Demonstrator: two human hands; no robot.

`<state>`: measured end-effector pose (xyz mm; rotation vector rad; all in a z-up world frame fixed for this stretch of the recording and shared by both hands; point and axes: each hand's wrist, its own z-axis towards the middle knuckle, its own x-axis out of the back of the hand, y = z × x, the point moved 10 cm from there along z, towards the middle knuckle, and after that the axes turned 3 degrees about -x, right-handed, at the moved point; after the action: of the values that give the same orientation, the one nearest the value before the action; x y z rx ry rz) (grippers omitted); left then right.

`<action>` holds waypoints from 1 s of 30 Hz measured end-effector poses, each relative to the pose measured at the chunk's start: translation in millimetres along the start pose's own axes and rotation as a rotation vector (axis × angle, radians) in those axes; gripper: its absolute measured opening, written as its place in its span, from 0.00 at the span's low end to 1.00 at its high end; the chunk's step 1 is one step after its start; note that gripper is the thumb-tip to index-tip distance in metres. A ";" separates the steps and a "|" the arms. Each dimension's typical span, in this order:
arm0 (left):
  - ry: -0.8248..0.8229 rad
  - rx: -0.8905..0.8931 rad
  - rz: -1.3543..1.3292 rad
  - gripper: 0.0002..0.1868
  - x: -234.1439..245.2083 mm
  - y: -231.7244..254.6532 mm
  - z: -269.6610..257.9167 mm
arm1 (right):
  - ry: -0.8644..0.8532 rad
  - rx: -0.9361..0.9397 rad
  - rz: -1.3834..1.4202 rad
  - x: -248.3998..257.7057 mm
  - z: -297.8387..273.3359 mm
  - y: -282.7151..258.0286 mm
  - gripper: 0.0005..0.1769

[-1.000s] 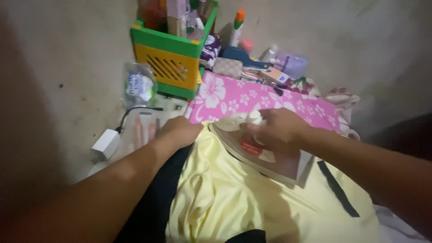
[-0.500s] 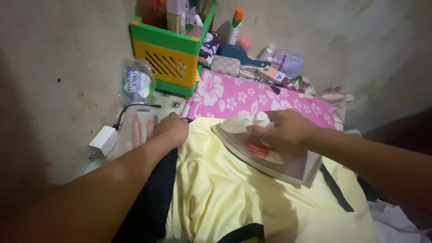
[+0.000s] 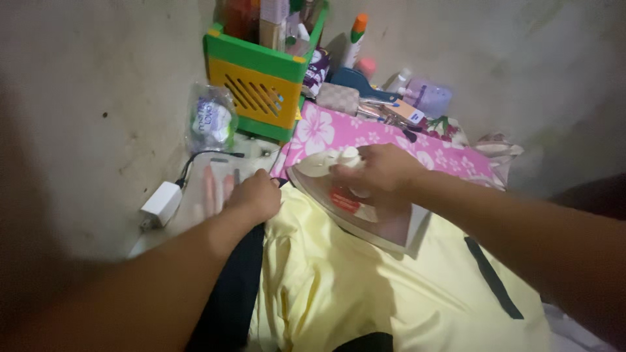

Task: The person irons a yellow shirt with black trim on a floral-patterned ironing board. They repeatedly smooth the fabric with their hands and use a steam iron to press different sections of the shirt.

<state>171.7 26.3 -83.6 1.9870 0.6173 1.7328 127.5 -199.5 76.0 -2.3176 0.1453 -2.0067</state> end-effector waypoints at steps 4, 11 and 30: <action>0.003 0.047 -0.016 0.24 3.1 1.8 -4.8 | -0.045 -0.074 0.068 1.1 -13.0 9.2 0.46; 0.021 0.010 -0.011 0.23 4.4 4.9 -5.1 | -0.111 -0.142 0.207 0.4 -63.4 33.4 0.40; 0.007 0.008 -0.032 0.24 11.0 12.1 -15.3 | -0.010 -0.294 0.050 -8.8 -54.3 46.5 0.48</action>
<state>158.5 23.5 -65.8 1.9663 0.6560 1.7219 71.4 -244.3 69.7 -2.4600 0.5264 -2.0705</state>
